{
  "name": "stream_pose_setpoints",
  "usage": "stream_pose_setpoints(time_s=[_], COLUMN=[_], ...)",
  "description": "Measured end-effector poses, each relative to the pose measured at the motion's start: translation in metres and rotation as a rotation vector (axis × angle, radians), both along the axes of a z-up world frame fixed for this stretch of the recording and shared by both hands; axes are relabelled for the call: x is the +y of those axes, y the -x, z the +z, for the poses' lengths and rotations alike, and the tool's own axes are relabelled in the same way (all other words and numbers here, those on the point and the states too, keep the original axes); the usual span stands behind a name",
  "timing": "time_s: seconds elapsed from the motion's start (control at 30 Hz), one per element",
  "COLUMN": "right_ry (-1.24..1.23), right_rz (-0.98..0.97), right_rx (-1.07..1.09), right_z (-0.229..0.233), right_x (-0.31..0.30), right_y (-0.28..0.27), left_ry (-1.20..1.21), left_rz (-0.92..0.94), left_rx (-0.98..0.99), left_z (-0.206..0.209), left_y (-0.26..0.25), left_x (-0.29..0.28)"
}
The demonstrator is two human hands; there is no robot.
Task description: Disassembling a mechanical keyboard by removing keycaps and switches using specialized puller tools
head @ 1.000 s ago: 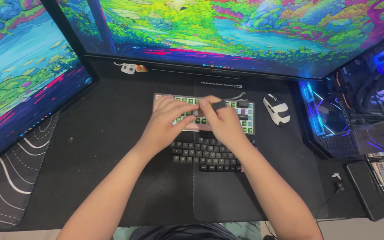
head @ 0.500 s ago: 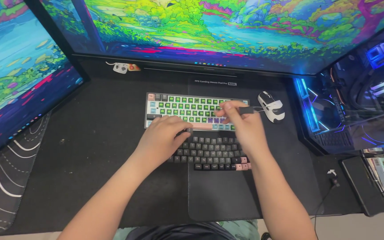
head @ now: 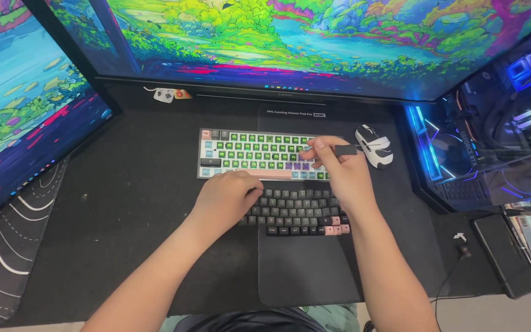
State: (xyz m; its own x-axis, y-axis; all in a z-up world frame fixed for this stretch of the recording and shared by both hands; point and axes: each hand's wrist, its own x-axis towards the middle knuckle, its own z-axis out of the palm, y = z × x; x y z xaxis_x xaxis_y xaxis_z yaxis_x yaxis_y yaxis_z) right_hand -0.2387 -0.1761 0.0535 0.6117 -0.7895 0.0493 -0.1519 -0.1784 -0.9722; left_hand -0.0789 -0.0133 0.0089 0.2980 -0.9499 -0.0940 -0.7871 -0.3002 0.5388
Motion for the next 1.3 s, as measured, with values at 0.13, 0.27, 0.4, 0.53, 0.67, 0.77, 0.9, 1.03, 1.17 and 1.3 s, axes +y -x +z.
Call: stream_pose_setpoints(time_s=[0.13,0.27,0.4,0.53,0.67,0.77,0.9,1.03,1.17,1.3], right_ry=[0.001,0.1,0.391,0.416,0.571,0.587,0.579,0.607,0.651,0.502], right_rz=[-0.009,0.055,0.205,0.249,0.251,0.27,0.293,0.347,0.385,0.353], right_rx=[-0.012,0.087,0.322,0.274,0.34,0.415,0.496,0.529,0.483,0.336], right_z=[-0.01,-0.011,-0.012,-0.01,-0.023,-0.022,-0.017,-0.016,-0.031,-0.044], right_x=[-0.004,0.001,0.004,0.02,0.018,0.021,0.027,0.032,0.019,0.011], right_y=[-0.003,-0.012,-0.034,-0.072,-0.115,-0.134,-0.146,-0.148,-0.155,-0.153], left_ry=[-0.024,-0.013,0.053,0.244,0.435,0.434,0.403,0.427,0.471,0.512], left_rz=[0.015,0.043,0.128,0.258,0.423,0.469,0.464,0.41,0.279,0.247], left_rx=[0.04,0.087,0.051,-0.124,-0.277,-0.283,-0.248,-0.276,-0.296,-0.27], left_z=[0.006,0.013,0.031,0.013,0.003,-0.001,0.0,-0.007,-0.019,-0.033], left_y=[0.0,-0.002,-0.013,-0.048,-0.073,-0.079,-0.077,-0.078,-0.08,-0.076], left_x=[0.0,0.002,0.008,0.014,0.018,0.018,0.015,0.015,0.009,0.001])
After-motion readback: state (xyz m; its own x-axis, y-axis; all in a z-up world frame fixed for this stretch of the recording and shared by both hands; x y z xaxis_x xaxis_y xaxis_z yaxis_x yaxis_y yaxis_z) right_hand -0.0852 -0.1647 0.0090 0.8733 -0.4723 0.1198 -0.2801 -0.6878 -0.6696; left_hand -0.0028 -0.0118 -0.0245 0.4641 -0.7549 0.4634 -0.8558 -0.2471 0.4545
